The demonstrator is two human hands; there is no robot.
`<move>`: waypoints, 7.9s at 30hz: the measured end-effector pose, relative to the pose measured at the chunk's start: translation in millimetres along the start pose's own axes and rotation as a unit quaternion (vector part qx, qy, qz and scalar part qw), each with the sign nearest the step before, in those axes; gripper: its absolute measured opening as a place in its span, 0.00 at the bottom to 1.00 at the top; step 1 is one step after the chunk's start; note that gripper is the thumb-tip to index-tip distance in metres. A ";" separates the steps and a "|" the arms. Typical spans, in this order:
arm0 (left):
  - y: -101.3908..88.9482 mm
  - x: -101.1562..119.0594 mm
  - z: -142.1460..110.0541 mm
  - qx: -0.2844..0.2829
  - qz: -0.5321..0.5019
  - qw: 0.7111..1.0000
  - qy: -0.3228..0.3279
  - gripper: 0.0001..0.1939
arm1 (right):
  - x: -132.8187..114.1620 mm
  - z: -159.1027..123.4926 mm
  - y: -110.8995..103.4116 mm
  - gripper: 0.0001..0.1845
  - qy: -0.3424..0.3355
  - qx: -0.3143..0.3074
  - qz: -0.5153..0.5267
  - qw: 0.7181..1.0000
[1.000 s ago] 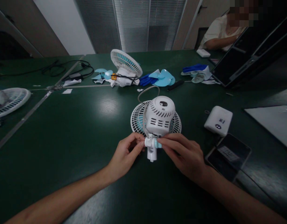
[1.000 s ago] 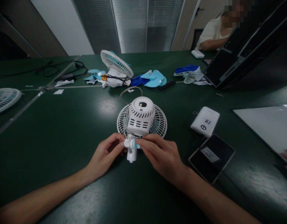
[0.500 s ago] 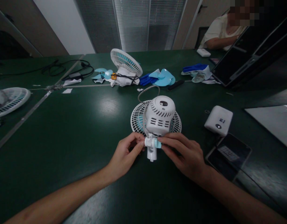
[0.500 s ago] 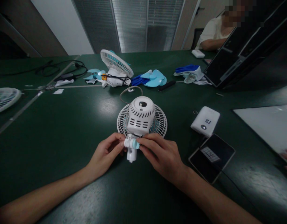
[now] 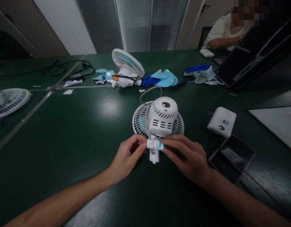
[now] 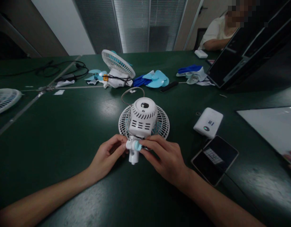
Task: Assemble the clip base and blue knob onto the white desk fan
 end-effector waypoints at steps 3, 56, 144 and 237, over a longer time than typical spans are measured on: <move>0.6 0.3 0.0 -0.002 -0.003 1.000 0.000 0.06 | 0.9 0.6 -0.1 0.10 0.002 0.000 0.014 1.000; 0.2 -0.4 0.4 0.002 0.003 1.000 -0.013 0.08 | -13.6 -1.3 -0.4 0.08 -0.064 -0.004 0.076 0.995; -0.7 0.3 0.5 0.002 -0.003 1.000 -0.019 0.07 | 0.0 2.0 -0.1 0.09 0.012 0.010 0.098 0.995; -0.2 -0.6 0.3 -0.006 -0.004 1.000 -0.009 0.06 | 10.1 -0.2 1.0 0.10 0.051 0.024 0.098 0.994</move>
Point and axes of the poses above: each hand's wrist, its own z-axis towards the middle knuckle, its own y-axis out of the palm, x = y × z, the point moved 9 cm from there along z, towards the middle knuckle, and after that the axes turned 9 degrees about -x, right-handed, at the moved point
